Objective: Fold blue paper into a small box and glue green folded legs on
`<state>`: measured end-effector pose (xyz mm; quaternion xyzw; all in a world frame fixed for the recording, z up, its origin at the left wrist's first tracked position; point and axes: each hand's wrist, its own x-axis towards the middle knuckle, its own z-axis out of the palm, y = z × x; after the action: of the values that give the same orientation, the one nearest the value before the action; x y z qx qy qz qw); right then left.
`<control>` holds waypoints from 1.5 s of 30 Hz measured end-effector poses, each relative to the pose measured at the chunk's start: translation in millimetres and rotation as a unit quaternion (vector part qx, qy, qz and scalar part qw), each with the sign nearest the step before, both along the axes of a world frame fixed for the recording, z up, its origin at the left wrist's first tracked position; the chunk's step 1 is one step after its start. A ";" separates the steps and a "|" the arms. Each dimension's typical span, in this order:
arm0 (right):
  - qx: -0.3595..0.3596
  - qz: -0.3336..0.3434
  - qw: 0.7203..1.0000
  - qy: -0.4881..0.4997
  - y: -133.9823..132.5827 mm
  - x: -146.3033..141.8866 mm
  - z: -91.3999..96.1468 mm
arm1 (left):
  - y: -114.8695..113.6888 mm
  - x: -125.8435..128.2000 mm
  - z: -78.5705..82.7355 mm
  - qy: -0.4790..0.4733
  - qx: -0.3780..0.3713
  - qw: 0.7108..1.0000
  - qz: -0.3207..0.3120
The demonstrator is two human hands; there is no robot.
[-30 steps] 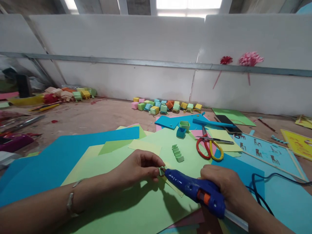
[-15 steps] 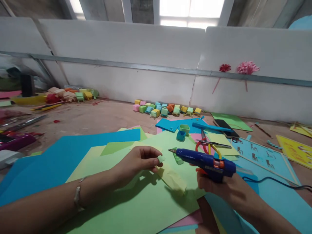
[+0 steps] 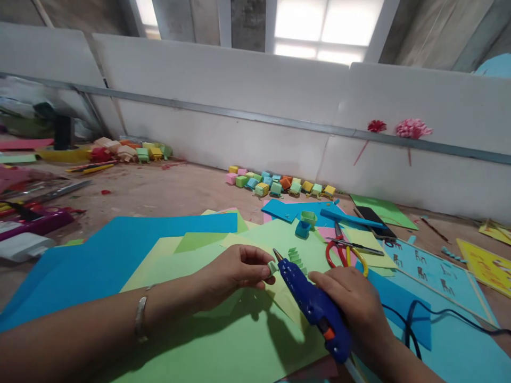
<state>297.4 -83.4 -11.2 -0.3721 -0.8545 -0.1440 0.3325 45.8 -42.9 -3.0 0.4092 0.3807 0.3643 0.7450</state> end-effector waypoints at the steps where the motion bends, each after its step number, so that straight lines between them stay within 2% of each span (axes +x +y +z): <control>1: 0.018 0.007 1.000 -0.007 -0.2 -0.1 -2.2 | -0.7 0.1 0.8 -0.001 -0.003 1.000 -0.008; 4: 0.022 0.021 0.999 -0.026 -0.5 0.8 -2.8 | -2.1 0.0 2.4 -0.001 -0.011 1.000 -0.020; 13: 0.048 0.002 0.993 -0.106 -3.8 1.5 4.7 | -2.0 -0.7 1.2 0.004 -0.006 0.999 -0.039; 21: 0.086 0.001 0.989 -0.125 -5.7 -7.9 13.2 | -4.3 2.2 -2.4 -0.009 -0.023 0.997 -0.071; 25: 0.105 -0.010 0.984 -0.142 -2.7 -1.5 15.6 | -6.7 3.4 -5.2 -0.017 -0.047 0.996 -0.077; 29: 0.113 -0.036 0.982 -0.143 -1.1 9.6 19.2 | -6.3 1.5 -2.1 -0.001 -0.033 0.997 -0.077; 36: 0.052 0.030 0.991 -0.116 -8.6 9.5 25.7 | 0.1 -1.6 0.1 0.011 -0.015 0.999 -0.039; 40: 0.065 0.033 0.990 -0.124 -7.3 7.8 22.0 | -0.6 -1.4 -2.0 0.011 -0.008 0.998 -0.063; 45: 0.082 0.040 0.984 -0.154 -9.4 7.5 21.7 | -0.6 -0.6 -5.0 0.008 -0.024 0.998 -0.061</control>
<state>304.9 -92.8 10.6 -0.2829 -0.8950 -0.2557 0.2316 45.3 -43.5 -8.1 0.4168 0.3694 0.3060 0.7721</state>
